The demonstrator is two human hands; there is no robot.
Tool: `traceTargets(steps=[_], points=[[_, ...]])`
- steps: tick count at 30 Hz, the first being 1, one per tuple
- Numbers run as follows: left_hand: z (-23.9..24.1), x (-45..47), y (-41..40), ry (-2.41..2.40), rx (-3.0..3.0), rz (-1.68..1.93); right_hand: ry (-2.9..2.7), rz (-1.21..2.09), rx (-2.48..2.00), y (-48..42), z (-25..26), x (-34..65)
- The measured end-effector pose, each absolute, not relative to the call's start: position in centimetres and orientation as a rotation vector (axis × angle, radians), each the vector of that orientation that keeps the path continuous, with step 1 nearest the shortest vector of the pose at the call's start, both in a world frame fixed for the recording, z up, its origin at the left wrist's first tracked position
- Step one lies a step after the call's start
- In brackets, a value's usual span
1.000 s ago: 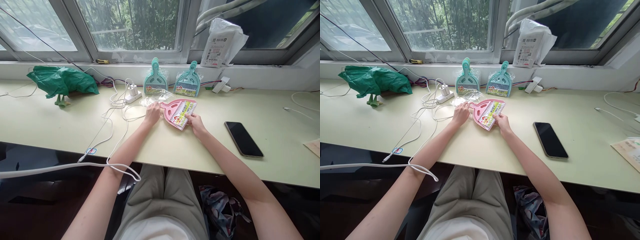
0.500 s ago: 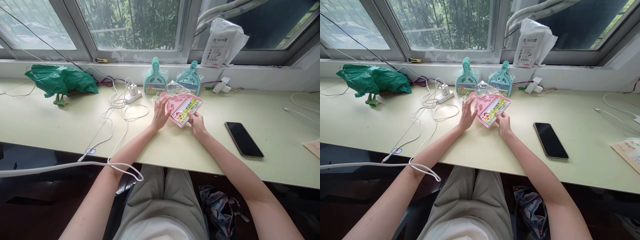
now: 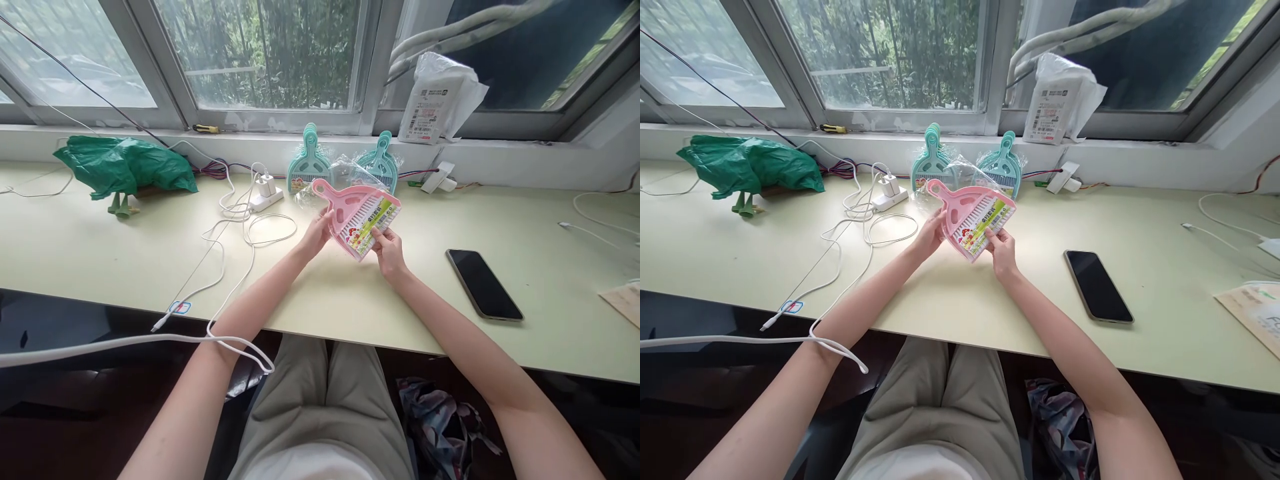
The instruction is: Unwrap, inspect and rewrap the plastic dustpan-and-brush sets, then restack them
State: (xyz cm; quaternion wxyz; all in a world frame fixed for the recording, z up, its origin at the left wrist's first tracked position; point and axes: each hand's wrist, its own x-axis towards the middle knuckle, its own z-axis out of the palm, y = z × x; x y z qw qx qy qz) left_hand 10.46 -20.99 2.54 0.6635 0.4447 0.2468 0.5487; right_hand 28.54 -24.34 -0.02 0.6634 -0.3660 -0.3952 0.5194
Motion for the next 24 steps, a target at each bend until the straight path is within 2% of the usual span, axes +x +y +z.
traceTargets(steps=[5,12,20,24], points=[[1.9,12.0,-22.3,0.519,1.135,1.111,-0.815,1.106,-0.919,-24.0,-0.5,28.8],[2.0,11.7,-22.4,0.582,1.217,1.059,-0.788,1.231,-0.842,-23.9,-0.5,28.8],[1.4,12.6,-23.7,0.694,1.287,0.776,-0.733,1.215,-0.817,-24.6,0.3,28.4],[1.7,12.6,-23.7,0.648,1.274,0.863,-0.742,1.221,-0.78,-24.8,0.6,28.2]])
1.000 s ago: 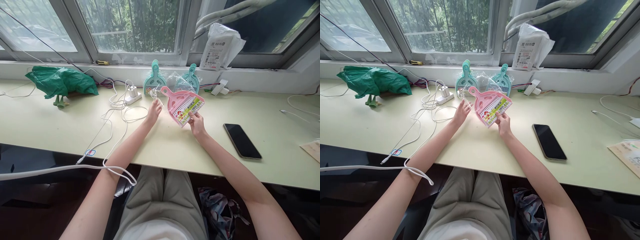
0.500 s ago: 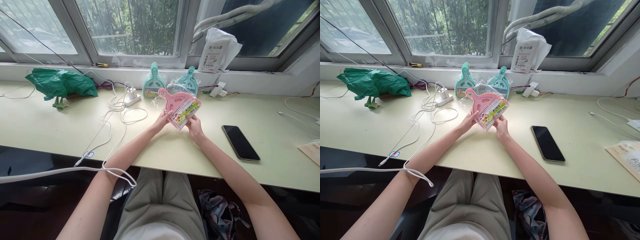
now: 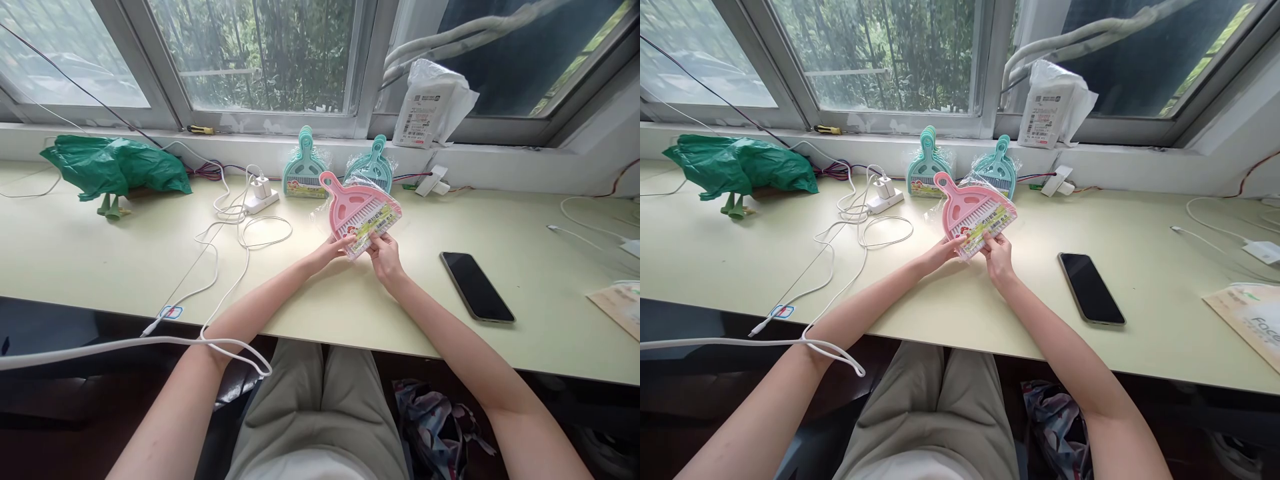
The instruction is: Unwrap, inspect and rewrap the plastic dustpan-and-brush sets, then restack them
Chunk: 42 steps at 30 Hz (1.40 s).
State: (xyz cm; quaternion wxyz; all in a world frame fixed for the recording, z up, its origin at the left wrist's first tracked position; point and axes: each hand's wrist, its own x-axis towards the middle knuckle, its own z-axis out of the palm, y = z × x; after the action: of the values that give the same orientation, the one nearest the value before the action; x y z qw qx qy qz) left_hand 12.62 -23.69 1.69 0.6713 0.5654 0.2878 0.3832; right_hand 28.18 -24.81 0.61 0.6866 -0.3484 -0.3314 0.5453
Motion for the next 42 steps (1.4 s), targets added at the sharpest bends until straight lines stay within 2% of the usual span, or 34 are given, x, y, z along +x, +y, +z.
traceTargets(steps=[3,10,17,27,35,38,42], points=[[2.2,12.4,-23.7,0.66,1.285,0.868,-0.736,1.222,-0.781,-24.9,0.6,28.0],[1.8,12.9,-24.9,0.551,1.37,0.635,-0.736,1.187,-0.784,-24.9,0.8,28.3],[2.3,12.1,-23.3,0.584,1.247,0.944,-0.71,1.179,-0.777,-24.5,0.4,28.4],[1.8,12.6,-23.5,0.78,1.256,0.984,-0.719,1.184,-0.863,-24.8,0.4,28.1],[1.8,11.6,-21.8,0.867,1.036,1.061,-0.81,1.383,-1.053,-23.2,0.6,30.8],[1.8,10.2,-20.3,0.956,0.906,1.084,-0.852,1.206,-1.154,-22.5,0.5,32.5],[1.4,8.3,-18.8,0.943,0.873,1.035,-1.187,0.673,-1.288,-21.9,0.5,34.4]])
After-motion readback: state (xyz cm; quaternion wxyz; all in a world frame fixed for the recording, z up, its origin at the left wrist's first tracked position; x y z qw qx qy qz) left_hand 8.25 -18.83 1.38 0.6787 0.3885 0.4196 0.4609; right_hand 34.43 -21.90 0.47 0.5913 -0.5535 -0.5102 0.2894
